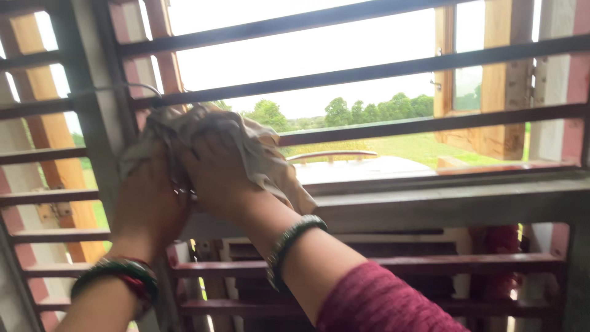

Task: The person wrings out a cloth in a bucket of water and wipes the windowsill and the vertical frames of a window.

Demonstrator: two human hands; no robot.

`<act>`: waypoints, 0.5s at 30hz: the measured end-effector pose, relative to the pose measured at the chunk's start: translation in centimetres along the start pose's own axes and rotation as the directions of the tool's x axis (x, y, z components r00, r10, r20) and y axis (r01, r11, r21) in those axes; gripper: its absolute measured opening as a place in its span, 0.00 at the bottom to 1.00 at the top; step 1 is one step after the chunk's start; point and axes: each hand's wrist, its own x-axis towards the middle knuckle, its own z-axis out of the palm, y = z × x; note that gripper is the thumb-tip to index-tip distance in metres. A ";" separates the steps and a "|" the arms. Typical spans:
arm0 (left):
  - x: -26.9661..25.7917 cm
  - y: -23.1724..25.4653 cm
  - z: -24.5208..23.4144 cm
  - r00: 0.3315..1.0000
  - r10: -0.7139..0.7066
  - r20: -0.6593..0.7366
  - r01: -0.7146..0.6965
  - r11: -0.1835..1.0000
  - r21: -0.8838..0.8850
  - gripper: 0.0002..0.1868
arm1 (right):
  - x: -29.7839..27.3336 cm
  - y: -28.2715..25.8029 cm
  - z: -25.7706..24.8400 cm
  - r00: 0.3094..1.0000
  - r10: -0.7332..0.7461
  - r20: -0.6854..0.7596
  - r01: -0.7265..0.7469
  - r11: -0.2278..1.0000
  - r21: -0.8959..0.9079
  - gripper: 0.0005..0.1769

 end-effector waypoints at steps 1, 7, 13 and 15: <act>-0.1 0.0 0.2 0.998 0.035 -0.045 -0.035 0.999 -0.013 0.37 | 0.0 -0.2 -0.6 1.000 -0.005 -0.023 0.005 1.000 0.008 0.43; -0.3 -0.4 1.5 0.987 0.082 -0.137 -0.088 0.995 -0.036 0.39 | 0.4 -1.4 -1.7 0.993 -0.001 -0.118 -0.001 1.000 -0.020 0.35; 0.2 -0.1 1.1 0.992 0.061 -0.115 -0.066 0.997 -0.047 0.44 | 0.4 -1.1 -0.5 0.985 -0.001 -0.174 0.000 1.000 -0.005 0.36; 0.2 0.4 1.0 0.997 -0.010 -0.071 0.007 0.999 -0.046 0.45 | 0.6 -1.2 0.1 0.991 0.026 -0.131 -0.022 0.999 0.032 0.36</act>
